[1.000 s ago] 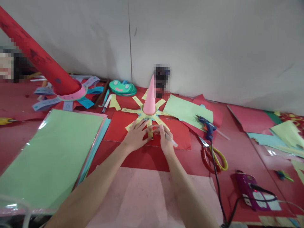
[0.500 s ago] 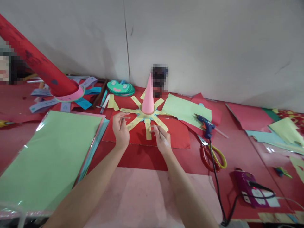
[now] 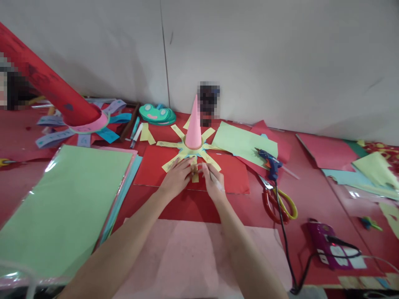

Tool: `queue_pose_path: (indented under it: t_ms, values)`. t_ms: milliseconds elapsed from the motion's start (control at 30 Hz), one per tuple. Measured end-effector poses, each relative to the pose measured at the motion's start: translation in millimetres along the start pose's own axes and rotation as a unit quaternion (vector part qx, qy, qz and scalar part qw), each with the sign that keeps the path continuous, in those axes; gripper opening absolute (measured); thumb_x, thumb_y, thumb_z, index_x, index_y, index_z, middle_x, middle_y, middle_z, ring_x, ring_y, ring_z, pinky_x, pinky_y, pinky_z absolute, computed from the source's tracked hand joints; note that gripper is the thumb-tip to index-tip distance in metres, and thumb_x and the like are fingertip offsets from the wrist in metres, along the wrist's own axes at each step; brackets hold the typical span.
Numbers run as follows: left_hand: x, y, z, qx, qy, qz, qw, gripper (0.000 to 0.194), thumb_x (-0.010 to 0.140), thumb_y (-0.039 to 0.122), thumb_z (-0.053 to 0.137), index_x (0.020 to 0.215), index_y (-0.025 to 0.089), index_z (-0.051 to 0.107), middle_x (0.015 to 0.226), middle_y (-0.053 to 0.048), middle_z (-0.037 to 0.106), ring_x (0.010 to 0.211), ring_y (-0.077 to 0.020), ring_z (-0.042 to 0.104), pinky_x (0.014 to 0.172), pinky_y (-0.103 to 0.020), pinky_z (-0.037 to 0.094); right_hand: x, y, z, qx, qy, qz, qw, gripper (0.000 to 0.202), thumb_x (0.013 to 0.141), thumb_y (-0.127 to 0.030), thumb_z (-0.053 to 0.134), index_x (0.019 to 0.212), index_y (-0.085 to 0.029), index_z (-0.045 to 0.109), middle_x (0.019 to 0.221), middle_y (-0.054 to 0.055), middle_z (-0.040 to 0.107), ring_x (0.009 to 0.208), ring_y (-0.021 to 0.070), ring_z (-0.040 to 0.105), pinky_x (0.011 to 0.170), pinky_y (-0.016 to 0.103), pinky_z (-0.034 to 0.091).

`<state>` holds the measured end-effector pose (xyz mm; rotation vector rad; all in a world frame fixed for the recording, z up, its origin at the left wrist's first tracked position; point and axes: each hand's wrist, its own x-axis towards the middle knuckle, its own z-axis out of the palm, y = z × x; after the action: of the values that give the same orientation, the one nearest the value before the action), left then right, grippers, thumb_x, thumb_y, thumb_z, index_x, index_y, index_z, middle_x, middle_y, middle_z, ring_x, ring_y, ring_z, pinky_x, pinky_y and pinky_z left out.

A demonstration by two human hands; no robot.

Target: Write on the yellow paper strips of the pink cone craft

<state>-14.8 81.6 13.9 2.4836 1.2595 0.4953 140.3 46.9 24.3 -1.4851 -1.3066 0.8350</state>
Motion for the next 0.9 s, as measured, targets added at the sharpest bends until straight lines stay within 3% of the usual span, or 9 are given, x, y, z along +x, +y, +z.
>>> queue_pose_path:
  t_ms: [367, 467, 567, 667, 900]
  values:
    - [-0.4, -6.7, -4.9, -0.005, -0.033, 0.028, 0.999, 0.045, 0.084, 0.022, 0.055, 0.129, 0.025, 0.05, 0.143, -0.005, 0.046, 0.136, -0.0221, 0.038, 0.115, -0.044, 0.022, 1.3, -0.6, -0.6, 0.041, 0.012, 0.02, 0.999, 0.041, 0.09, -0.053, 0.046, 0.094, -0.02, 0.071, 0.071, 0.003, 0.069, 0.07, 0.0162, 0.063, 0.072, 0.028, 0.049]
    - [-0.4, -8.4, -4.3, -0.006, -0.041, 0.026, 0.999, 0.05, 0.084, 0.023, 0.055, 0.133, 0.024, 0.046, 0.146, -0.006, 0.043, 0.138, -0.022, 0.035, 0.115, -0.044, 0.021, 2.7, 1.3, -3.3, 0.093, 0.016, 0.048, 0.994, 0.046, 0.09, -0.055, 0.044, 0.084, -0.019, 0.071, 0.055, 0.0, 0.061, 0.052, 0.0138, 0.056, 0.065, 0.03, 0.05]
    - [0.1, -7.9, -4.1, 0.005, -0.044, 0.026, 0.999, 0.052, 0.085, 0.024, 0.056, 0.135, 0.023, 0.044, 0.146, -0.006, 0.044, 0.139, -0.0234, 0.032, 0.115, -0.045, 0.022, 2.8, 3.6, -4.2, 0.145, 0.033, 0.06, 0.987, 0.039, 0.088, -0.053, 0.047, 0.077, -0.02, 0.063, 0.046, -0.006, 0.052, 0.038, 0.0101, 0.045, 0.056, 0.028, 0.048]
    - [0.8, -5.8, -5.0, 0.017, -0.033, 0.039, 0.999, 0.048, 0.085, 0.026, 0.058, 0.131, 0.025, 0.047, 0.144, -0.004, 0.047, 0.139, -0.0243, 0.032, 0.115, -0.045, 0.022, 2.5, 4.6, -3.0, 0.165, 0.038, 0.051, 0.984, 0.028, 0.087, -0.049, 0.052, 0.077, -0.023, 0.053, 0.042, -0.01, 0.045, 0.038, 0.0094, 0.044, 0.055, 0.026, 0.048]
    - [0.6, -3.0, -6.2, 0.035, -0.023, 0.021, 0.999, 0.053, 0.084, 0.027, 0.06, 0.134, 0.02, 0.044, 0.142, -0.009, 0.047, 0.137, -0.0247, 0.035, 0.115, -0.045, 0.022, 3.8, 5.2, -2.0, 0.169, 0.03, 0.047, 0.984, 0.029, 0.087, -0.049, 0.051, 0.075, -0.023, 0.048, 0.043, -0.011, 0.046, 0.038, 0.0087, 0.045, 0.057, 0.026, 0.05]
